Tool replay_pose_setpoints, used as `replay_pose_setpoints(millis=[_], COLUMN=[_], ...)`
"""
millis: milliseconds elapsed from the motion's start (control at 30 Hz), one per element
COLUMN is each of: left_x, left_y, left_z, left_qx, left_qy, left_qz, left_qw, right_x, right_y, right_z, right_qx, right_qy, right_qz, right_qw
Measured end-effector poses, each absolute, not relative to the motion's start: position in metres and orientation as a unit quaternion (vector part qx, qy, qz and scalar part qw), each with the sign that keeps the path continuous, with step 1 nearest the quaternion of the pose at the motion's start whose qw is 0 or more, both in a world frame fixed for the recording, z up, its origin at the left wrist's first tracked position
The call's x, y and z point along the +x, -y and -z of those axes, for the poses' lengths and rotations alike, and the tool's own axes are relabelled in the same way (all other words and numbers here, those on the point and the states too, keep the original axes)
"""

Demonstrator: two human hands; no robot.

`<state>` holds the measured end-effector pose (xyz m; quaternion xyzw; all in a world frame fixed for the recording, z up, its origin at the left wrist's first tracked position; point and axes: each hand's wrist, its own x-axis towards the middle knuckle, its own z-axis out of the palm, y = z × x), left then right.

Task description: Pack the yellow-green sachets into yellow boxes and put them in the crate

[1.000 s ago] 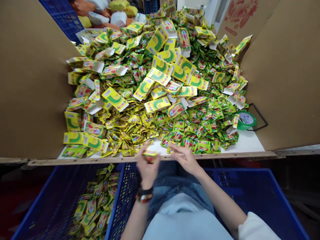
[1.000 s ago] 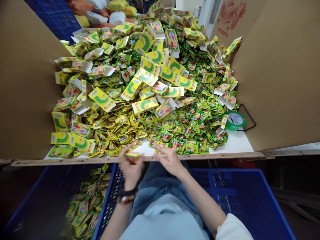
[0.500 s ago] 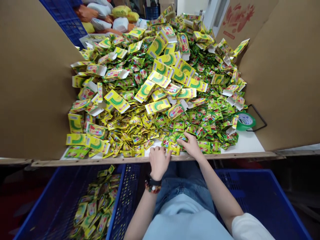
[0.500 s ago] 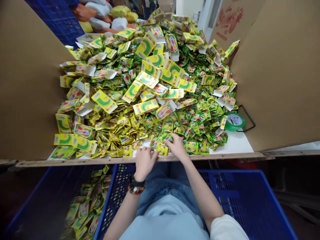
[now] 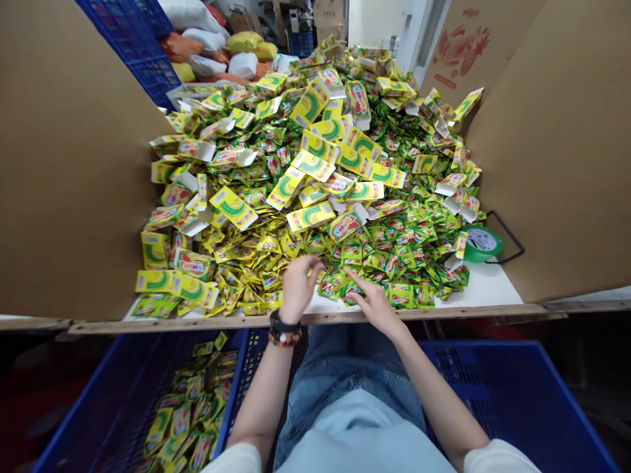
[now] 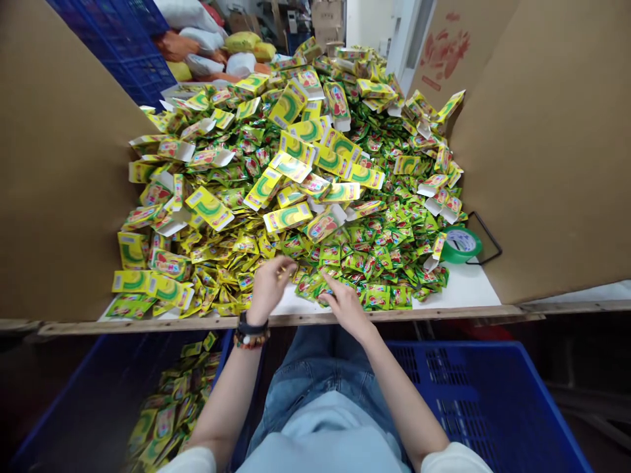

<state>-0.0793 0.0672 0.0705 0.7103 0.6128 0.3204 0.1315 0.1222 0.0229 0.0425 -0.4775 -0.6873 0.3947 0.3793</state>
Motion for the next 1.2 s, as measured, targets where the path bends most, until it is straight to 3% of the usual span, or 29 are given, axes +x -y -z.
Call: replay_pose_setpoints(millis=[133, 267, 367, 600, 800, 933, 1067, 1200], left_x=[-0.094, -0.097, -0.098, -0.098, -0.082, -0.082, -0.086, -0.073], left_y=[-0.132, -0.162, -0.149, -0.065, -0.037, -0.032, -0.026, -0.022], left_z=[-0.101, -0.112, -0.117, -0.123, -0.095, -0.089, -0.096, -0.090], left_qx=[0.599, 0.666, 0.691, 0.751, 0.668, 0.661, 0.657, 0.633], left_qy=[-0.715, -0.698, -0.677, -0.592, -0.557, -0.584, -0.557, -0.523], left_qz=[-0.359, -0.261, -0.253, -0.229, -0.405, -0.379, -0.329, -0.438], left_qw=[-0.018, 0.005, 0.000, 0.183, 0.282, 0.281, 0.386, 0.366], right_x=[0.134, 0.142, 0.143, 0.129, 0.119, 0.127, 0.130, 0.120], right_y=[-0.014, -0.006, -0.004, -0.017, -0.010, 0.000, 0.000, -0.001], right_z=[-0.045, -0.049, -0.057, -0.066, -0.057, -0.059, -0.062, -0.058], right_qx=[-0.512, -0.496, -0.475, -0.476, -0.461, -0.467, -0.454, -0.403], right_qy=[0.654, 0.665, 0.710, 0.811, 0.804, 0.806, 0.843, 0.858], right_qz=[-0.397, -0.376, -0.288, -0.085, -0.098, -0.059, -0.024, -0.085], right_qw=[0.391, 0.412, 0.432, 0.329, 0.363, 0.359, 0.289, 0.307])
